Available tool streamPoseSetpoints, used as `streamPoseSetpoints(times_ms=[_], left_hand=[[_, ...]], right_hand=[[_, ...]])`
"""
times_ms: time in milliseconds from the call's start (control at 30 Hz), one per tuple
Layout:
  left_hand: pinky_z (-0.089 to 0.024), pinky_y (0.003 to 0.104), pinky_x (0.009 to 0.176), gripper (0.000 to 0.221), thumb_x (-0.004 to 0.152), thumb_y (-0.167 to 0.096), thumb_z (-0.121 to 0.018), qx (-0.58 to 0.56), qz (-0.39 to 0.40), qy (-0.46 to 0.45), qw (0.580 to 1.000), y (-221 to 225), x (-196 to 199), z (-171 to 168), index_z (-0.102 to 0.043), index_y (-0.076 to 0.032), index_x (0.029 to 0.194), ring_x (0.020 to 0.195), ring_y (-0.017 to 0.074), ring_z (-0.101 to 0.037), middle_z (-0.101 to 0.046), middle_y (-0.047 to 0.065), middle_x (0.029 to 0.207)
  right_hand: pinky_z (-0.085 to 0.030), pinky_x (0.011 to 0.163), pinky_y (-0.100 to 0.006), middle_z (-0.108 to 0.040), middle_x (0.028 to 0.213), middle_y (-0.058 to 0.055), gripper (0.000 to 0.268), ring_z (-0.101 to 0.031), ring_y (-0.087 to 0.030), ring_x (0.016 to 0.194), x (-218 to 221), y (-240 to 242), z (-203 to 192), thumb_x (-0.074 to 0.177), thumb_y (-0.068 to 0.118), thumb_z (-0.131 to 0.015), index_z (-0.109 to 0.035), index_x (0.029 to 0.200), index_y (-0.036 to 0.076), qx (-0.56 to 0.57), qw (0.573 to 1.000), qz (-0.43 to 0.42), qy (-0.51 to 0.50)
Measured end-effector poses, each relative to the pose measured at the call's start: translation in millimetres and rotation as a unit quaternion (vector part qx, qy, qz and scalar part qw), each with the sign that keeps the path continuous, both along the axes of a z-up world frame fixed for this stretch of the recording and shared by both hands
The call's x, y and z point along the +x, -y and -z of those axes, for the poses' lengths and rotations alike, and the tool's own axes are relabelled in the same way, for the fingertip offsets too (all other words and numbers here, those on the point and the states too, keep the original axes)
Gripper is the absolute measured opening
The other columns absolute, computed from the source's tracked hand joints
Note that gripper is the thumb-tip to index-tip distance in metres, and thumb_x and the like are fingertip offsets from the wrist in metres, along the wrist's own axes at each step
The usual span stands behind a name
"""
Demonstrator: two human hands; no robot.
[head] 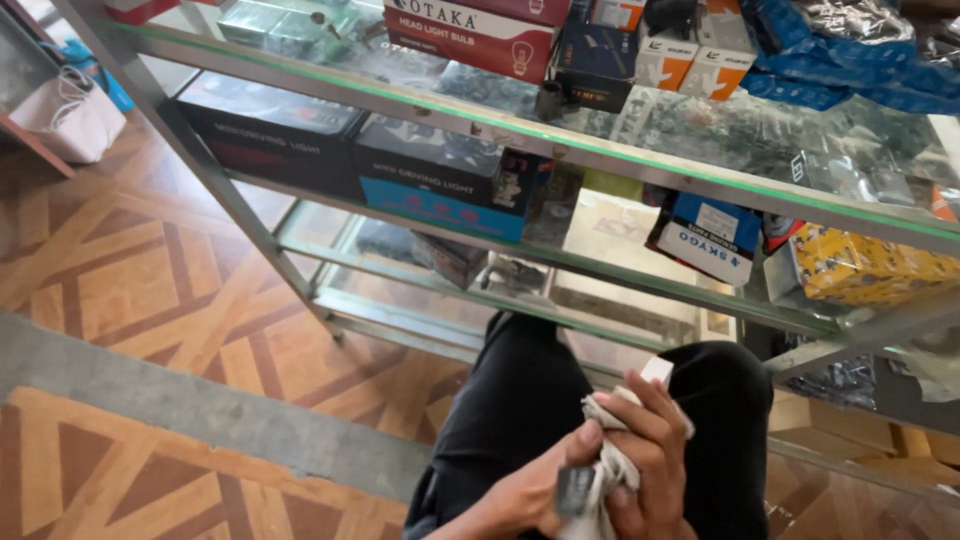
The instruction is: Cleaning and wiping down boxes of motorcycle parts with a cloth on a display shelf
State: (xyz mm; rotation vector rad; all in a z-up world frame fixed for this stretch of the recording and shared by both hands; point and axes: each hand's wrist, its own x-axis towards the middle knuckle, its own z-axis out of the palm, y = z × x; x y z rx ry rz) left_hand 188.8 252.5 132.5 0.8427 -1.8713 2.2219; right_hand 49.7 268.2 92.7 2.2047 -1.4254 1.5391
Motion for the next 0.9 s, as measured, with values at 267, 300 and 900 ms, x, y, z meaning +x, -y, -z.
streamPoseSetpoints(times_ms=[267, 300, 900], left_hand=[[-0.04, 0.035, 0.104, 0.078, 0.102, -0.055, -0.006, -0.763, -0.349, 0.537, 0.084, 4.0, -7.9, 87.3, -0.039, -0.001, 0.148, 0.112, 0.0199, -0.052, -0.056, 0.011, 0.132], [-0.04, 0.035, 0.104, 0.078, 0.102, -0.055, -0.006, -0.761, -0.347, 0.541, 0.086, 8.5, -15.7, 122.0, -0.039, -0.001, 0.148, 0.112, 0.0199, -0.052, -0.056, 0.011, 0.132], [-0.036, 0.028, 0.107, 0.05, 0.099, -0.032, -0.044, -0.763, -0.353, 0.475, 0.261, 18.1, 0.6, 72.5, -0.046, -0.005, 0.141, 0.112, 0.0132, -0.048, -0.055, 0.005, 0.129]], right_hand=[[-0.055, 0.098, -0.049, -0.075, 0.094, -0.004, 0.01, -0.071, -0.036, 0.098, -81.0, 60.3, 112.1, 0.06, 0.019, -0.081, -0.073, 0.064, 0.015, -0.03, 0.986, -0.047, -0.155], [-0.055, 0.098, -0.049, -0.075, 0.094, -0.004, 0.01, -0.071, -0.036, 0.098, -50.9, 56.5, 61.5, 0.06, 0.019, -0.081, -0.073, 0.064, 0.015, -0.026, 0.986, -0.05, -0.154], [-0.039, 0.115, -0.037, -0.055, 0.143, -0.015, 0.058, -0.055, -0.026, 0.128, -3.6, 20.7, 28.4, 0.089, 0.016, -0.051, -0.047, 0.146, 0.002, 0.166, 0.965, -0.049, 0.195]])
